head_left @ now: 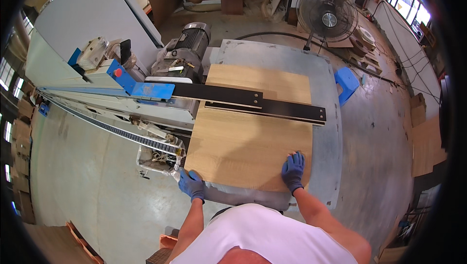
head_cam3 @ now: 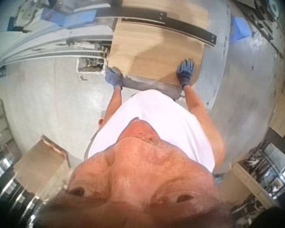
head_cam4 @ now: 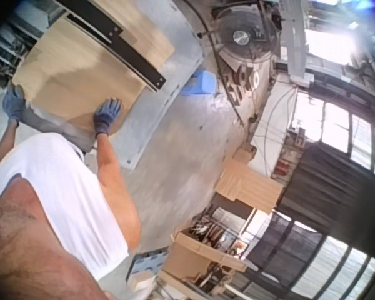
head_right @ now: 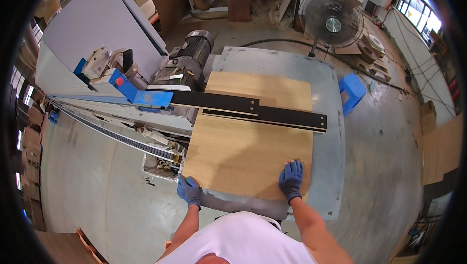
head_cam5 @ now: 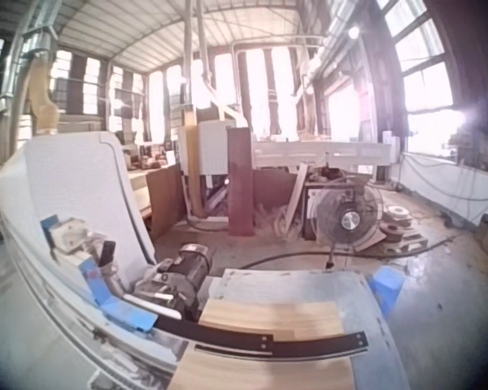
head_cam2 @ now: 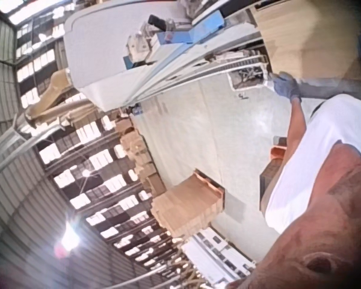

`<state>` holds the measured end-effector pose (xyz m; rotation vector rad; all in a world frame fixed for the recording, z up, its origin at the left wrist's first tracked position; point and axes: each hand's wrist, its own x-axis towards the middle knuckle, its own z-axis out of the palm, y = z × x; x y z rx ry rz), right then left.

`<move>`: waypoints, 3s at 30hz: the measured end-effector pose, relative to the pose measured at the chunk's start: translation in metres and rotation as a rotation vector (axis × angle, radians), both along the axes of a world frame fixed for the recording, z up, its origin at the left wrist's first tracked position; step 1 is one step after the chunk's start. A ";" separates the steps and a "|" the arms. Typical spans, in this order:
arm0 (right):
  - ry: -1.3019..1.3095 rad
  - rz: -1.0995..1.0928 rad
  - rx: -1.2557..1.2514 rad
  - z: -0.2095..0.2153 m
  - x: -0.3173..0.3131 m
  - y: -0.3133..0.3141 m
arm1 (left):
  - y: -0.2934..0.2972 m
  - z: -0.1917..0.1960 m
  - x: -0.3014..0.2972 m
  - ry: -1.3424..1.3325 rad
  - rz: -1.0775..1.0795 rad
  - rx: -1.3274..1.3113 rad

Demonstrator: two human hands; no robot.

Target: The person positions metal strips along a guide on a machine workbench, retrieves the strips, and stacks them onto a pallet.

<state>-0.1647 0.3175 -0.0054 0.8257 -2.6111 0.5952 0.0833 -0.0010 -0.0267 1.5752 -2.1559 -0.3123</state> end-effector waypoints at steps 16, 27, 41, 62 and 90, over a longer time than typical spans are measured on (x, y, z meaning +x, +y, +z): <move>-0.010 0.006 0.010 0.000 0.000 0.002 | 0.005 0.005 -0.003 -0.008 0.012 -0.041; 0.009 0.011 0.025 -0.003 -0.001 0.001 | -0.001 0.001 -0.002 -0.032 0.017 -0.011; -0.006 0.006 0.013 -0.002 -0.001 0.002 | -0.003 -0.006 0.001 -0.031 -0.008 -0.042; -0.017 0.006 0.010 -0.001 -0.002 0.001 | 0.000 0.000 -0.001 -0.023 -0.004 -0.030; -0.007 -0.015 0.024 0.001 -0.001 0.003 | 0.000 0.000 -0.003 -0.021 -0.025 -0.053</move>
